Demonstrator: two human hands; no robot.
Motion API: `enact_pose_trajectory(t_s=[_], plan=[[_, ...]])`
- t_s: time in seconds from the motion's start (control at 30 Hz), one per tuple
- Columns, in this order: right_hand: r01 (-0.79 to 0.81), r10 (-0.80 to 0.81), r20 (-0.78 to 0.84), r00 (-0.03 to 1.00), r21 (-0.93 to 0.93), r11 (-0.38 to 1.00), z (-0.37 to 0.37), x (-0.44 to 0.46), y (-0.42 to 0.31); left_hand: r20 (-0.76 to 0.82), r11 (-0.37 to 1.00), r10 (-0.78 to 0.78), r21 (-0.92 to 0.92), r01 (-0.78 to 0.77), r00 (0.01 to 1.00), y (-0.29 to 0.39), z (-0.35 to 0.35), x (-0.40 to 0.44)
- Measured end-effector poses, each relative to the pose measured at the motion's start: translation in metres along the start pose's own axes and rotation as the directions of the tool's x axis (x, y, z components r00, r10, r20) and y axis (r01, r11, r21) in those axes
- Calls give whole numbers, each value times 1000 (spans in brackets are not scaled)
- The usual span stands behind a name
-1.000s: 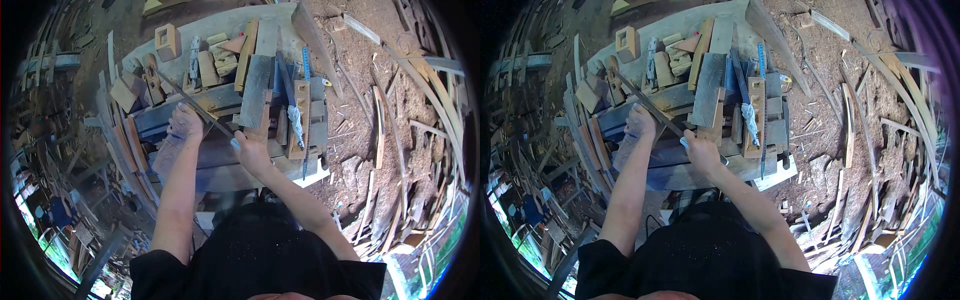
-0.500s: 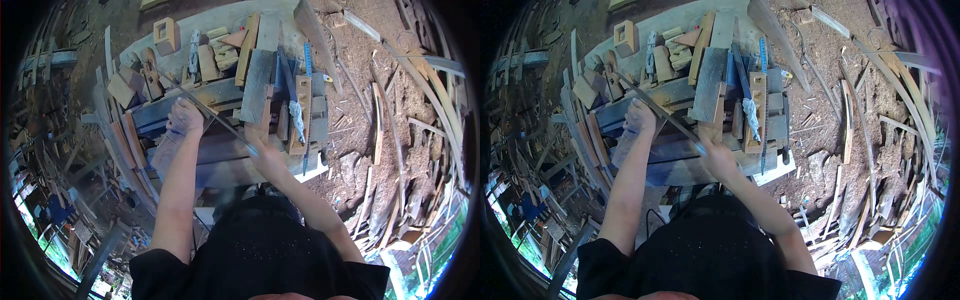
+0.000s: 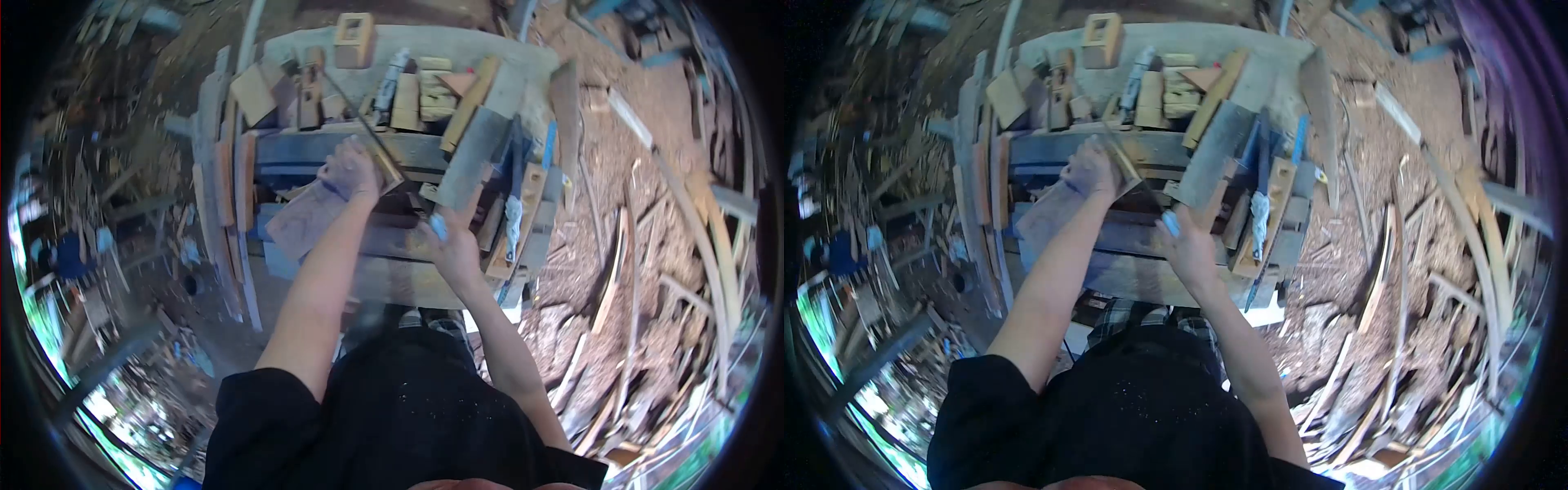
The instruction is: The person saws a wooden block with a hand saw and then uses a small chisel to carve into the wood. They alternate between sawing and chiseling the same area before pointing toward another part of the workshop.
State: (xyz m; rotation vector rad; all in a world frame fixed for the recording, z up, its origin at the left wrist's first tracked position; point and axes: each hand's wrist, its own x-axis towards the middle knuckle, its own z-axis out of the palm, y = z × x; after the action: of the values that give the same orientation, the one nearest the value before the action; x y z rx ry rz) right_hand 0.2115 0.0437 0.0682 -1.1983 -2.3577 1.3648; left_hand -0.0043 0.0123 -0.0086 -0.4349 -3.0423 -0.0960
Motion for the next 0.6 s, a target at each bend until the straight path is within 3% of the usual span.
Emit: enact_pose_trajectory(t_s=[0.03, 0.07, 0.13, 0.17, 0.23, 0.27, 0.3, 0.33, 0.37, 0.43, 0.53, 0.6], plan=[[37, -34, -35, 999, 75, 997, -9, -13, 0, -153, 983, 22, -176, -49, 988, -5, 10, -3], [77, -67, -69, 995, 149, 986, -19, -24, 2, -166, 983, -29, -183, -2, 986, -5, 9, -5], [50, -54, -106, 993, -39, 998, -38, -45, 8, -152, 969, 1, -246, -38, 988, -4, 5, -4], [9, -12, -109, 994, -28, 1000, -45, -54, 13, -165, 967, -40, -254, -3, 986, -7, 4, -4], [-8, 4, -98, 995, -37, 999, -54, -71, 24, -258, 831, -9, -539, -136, 966, -15, 0, -5], [-98, 103, -96, 990, 58, 994, -58, -80, 30, -262, 827, -40, -550, -115, 964, -23, -2, -3], [-191, 206, -89, 974, 153, 970, -61, -88, 34, -104, 736, 32, -671, -94, 994, -35, -4, 4], [-178, 191, -88, 978, 138, 974, -63, -96, 37, 41, 630, 134, -774, -53, 990, -49, -6, 10], [-183, 202, -101, 974, 168, 969, -65, -103, 39, 73, 605, 190, -794, -58, 979, -66, -7, 16], [-177, 207, -116, 971, 224, 958, -66, -115, 47, 54, 710, 209, -694, -114, 976, -107, -20, 22], [-150, 171, -152, 973, 141, 979, -62, -126, 46, 109, 701, 169, -712, -42, 980, -164, -28, 26], [-167, 201, -153, 968, 209, 964, -52, -131, 49, 73, 814, 118, -578, -55, 990, -181, -49, 9]])
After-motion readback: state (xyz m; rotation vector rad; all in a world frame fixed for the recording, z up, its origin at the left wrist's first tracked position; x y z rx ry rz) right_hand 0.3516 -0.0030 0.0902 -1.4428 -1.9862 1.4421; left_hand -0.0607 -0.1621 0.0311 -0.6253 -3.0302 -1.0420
